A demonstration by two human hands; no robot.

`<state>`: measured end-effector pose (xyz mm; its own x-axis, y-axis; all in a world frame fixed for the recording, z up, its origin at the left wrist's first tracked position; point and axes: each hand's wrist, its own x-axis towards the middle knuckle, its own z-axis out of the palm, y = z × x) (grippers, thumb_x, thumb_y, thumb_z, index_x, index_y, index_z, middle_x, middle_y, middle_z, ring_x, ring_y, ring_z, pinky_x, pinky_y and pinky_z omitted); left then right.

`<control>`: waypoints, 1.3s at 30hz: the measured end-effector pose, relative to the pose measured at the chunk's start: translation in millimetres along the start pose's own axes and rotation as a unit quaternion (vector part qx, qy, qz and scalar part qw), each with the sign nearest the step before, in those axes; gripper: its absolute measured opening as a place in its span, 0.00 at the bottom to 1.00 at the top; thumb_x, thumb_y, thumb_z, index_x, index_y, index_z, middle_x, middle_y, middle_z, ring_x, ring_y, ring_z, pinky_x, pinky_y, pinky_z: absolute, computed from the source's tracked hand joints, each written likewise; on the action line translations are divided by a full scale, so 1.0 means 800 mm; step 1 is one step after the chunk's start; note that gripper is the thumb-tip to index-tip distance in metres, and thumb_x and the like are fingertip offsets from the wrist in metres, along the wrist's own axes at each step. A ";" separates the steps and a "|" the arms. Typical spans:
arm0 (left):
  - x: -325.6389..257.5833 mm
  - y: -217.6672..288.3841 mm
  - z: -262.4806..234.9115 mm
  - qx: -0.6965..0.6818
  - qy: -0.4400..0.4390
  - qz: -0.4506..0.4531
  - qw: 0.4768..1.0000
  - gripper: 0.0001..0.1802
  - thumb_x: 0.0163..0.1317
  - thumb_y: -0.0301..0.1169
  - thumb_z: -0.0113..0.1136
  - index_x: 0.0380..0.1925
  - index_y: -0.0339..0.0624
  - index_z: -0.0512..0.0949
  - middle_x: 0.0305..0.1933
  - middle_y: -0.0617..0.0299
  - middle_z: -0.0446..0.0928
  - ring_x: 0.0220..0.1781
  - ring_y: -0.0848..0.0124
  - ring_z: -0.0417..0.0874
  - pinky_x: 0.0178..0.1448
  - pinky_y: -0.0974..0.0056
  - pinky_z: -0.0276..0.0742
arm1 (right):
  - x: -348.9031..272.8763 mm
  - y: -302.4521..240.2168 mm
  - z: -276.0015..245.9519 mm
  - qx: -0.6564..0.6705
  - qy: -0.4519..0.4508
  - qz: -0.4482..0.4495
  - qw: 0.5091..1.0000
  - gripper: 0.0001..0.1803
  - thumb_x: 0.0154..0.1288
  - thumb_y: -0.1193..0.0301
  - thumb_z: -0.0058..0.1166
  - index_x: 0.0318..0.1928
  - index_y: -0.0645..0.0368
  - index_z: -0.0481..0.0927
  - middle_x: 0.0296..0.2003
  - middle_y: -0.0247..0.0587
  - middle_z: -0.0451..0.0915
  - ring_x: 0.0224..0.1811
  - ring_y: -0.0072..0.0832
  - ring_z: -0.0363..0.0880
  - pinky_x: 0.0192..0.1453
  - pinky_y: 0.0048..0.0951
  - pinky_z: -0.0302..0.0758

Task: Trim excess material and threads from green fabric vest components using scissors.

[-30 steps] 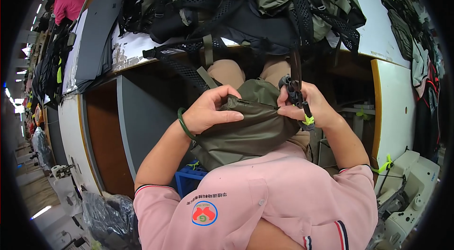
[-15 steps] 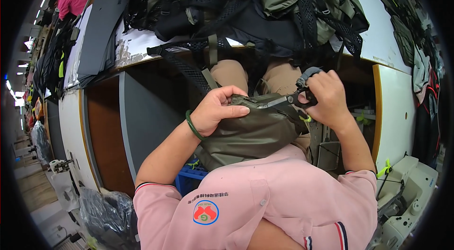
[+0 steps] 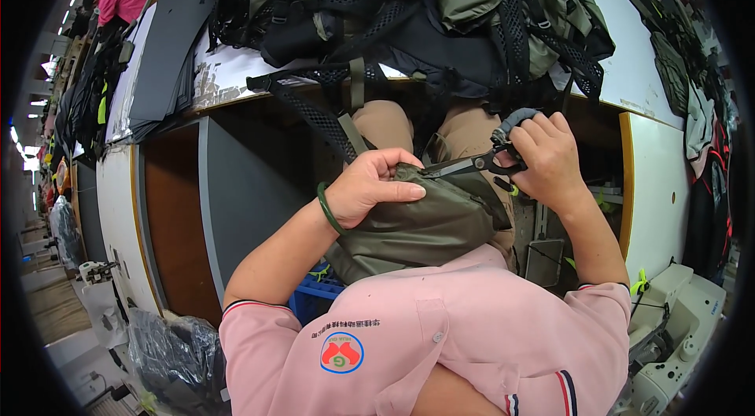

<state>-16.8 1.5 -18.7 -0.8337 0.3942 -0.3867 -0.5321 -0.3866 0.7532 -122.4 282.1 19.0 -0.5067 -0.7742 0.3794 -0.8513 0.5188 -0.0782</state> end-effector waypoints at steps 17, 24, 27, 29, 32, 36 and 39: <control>-0.002 0.005 0.000 -0.002 0.004 0.003 1.000 0.16 0.58 0.21 0.69 0.47 0.36 0.79 0.42 0.64 0.84 0.41 0.80 0.83 0.49 0.75 0.78 | -0.008 -0.008 0.009 0.055 -0.044 0.036 0.997 0.16 0.42 0.67 0.71 0.29 0.54 0.75 0.25 0.34 0.75 0.31 0.33 0.75 0.37 0.35 0.64; -0.003 0.005 0.001 0.000 -0.002 0.002 1.000 0.17 0.58 0.21 0.69 0.47 0.36 0.79 0.41 0.64 0.84 0.41 0.81 0.83 0.49 0.75 0.78 | 0.000 -0.004 0.006 0.039 -0.008 0.004 0.999 0.16 0.43 0.68 0.70 0.26 0.55 0.73 0.23 0.34 0.75 0.28 0.32 0.75 0.36 0.35 0.63; -0.003 0.006 0.004 -0.001 -0.004 0.001 1.000 0.16 0.58 0.21 0.70 0.47 0.36 0.79 0.41 0.64 0.83 0.41 0.81 0.83 0.49 0.75 0.78 | -0.005 -0.002 0.012 0.031 -0.007 0.012 0.999 0.17 0.44 0.68 0.71 0.25 0.55 0.71 0.21 0.34 0.74 0.27 0.33 0.74 0.36 0.35 0.63; -0.004 0.008 0.008 0.000 0.011 0.000 1.000 0.16 0.57 0.20 0.69 0.45 0.34 0.79 0.40 0.64 0.83 0.39 0.80 0.83 0.48 0.74 0.78 | -0.008 -0.002 0.012 0.032 -0.006 0.025 0.999 0.18 0.46 0.67 0.71 0.24 0.55 0.70 0.20 0.34 0.73 0.26 0.33 0.74 0.35 0.35 0.63; -0.005 0.009 0.008 0.017 0.018 0.010 1.000 0.15 0.57 0.21 0.69 0.44 0.35 0.79 0.40 0.64 0.82 0.40 0.80 0.82 0.49 0.74 0.78 | -0.011 -0.007 0.004 0.108 -0.054 0.110 0.986 0.20 0.47 0.61 0.74 0.26 0.56 0.73 0.20 0.35 0.74 0.26 0.34 0.74 0.37 0.33 0.65; -0.008 0.006 0.007 0.052 0.037 0.042 0.997 0.14 0.57 0.20 0.69 0.42 0.36 0.78 0.40 0.65 0.82 0.41 0.79 0.81 0.50 0.73 0.77 | -0.010 -0.017 -0.008 0.312 -0.244 0.174 0.902 0.31 0.40 0.47 0.77 0.33 0.58 0.80 0.23 0.34 0.76 0.27 0.33 0.75 0.43 0.31 0.67; -0.006 0.002 0.010 0.066 0.056 0.099 0.991 0.12 0.59 0.22 0.70 0.43 0.36 0.80 0.39 0.67 0.82 0.40 0.82 0.80 0.48 0.75 0.77 | -0.013 -0.030 -0.008 0.283 -0.241 0.162 0.914 0.32 0.39 0.45 0.77 0.32 0.57 0.79 0.22 0.34 0.75 0.28 0.33 0.75 0.42 0.31 0.65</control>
<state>-12.5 5.9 -11.5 -0.9353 0.2228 -0.2748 -0.3379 -0.3326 0.8805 -95.5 280.3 23.0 -0.6297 -0.7537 -0.1885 -0.5110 0.5846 -0.6302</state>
